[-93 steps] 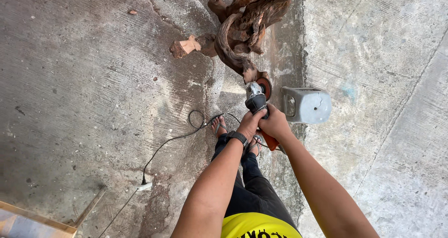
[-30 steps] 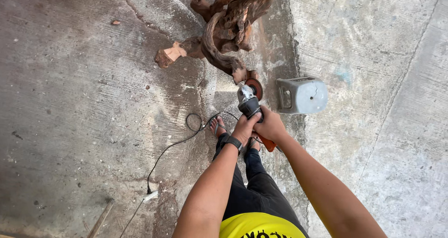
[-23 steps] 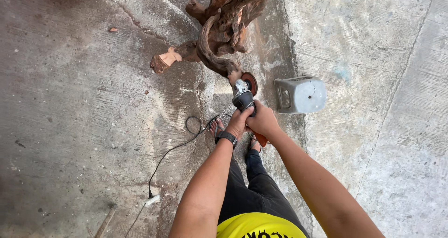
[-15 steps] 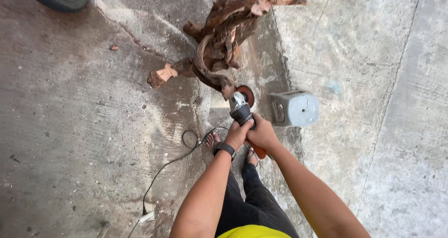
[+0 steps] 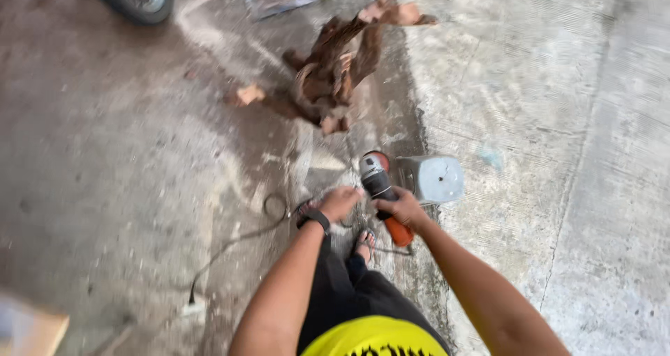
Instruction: The person uses an angle grinder to smooth and shape a large, irregular piece of wood resting on the concrete floor. They hold the tool with both hands and move it along the wood's surface, generating dust as they work.
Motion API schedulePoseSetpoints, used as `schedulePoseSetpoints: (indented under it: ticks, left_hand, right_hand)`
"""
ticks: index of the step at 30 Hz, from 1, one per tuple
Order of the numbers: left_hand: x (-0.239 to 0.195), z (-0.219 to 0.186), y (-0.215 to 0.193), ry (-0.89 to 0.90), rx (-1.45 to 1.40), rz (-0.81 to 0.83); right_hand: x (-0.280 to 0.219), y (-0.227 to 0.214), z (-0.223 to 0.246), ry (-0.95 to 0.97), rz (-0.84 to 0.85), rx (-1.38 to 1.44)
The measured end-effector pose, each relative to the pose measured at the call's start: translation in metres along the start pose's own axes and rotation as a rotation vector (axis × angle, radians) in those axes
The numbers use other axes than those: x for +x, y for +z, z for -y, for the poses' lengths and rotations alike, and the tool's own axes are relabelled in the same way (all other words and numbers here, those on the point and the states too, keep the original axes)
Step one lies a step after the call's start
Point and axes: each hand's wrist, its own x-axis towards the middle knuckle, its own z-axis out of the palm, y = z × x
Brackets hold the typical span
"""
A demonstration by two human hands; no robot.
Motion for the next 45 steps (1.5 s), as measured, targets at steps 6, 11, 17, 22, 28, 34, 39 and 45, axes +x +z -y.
schedulePoseSetpoints:
  ticks: [6,11,17,22,28,34,39,45]
  left_hand:
    - [-0.156,0.084,-0.023,-0.168,0.163,-0.401]
    - [-0.227,0.278,0.017,-0.368,0.227,-0.481]
    - [-0.299,0.366,0.103,-0.545,-0.002,-0.501]
    - [-0.315,0.39,0.149,-0.434,-0.206,-0.436]
    - [-0.372,0.352,0.163,-0.533,-0.468,-0.601]
    - [-0.394,0.376,0.164,-0.574,-0.431,-0.578]
    - [-0.386,0.369,0.152,-0.623,-0.348,-0.462]
    - [-0.296,0.274,0.11,-0.43,-0.323,-0.548]
  right_hand:
    - [-0.011,-0.058,-0.069,-0.064,0.028,-0.402]
    - [-0.01,-0.112,-0.126,-0.05,-0.035,-0.591]
    - [-0.042,-0.129,-0.141,0.057,-0.008,-0.744]
    - [-0.06,-0.109,-0.159,0.107,-0.032,-0.815]
    - [-0.085,-0.068,-0.176,0.074,0.022,-0.678]
    - [-0.113,-0.027,-0.144,0.01,0.029,-0.693]
    - [-0.1,-0.015,-0.122,-0.099,0.048,-0.72]
    - [-0.047,-0.008,-0.086,-0.149,0.036,-0.734]
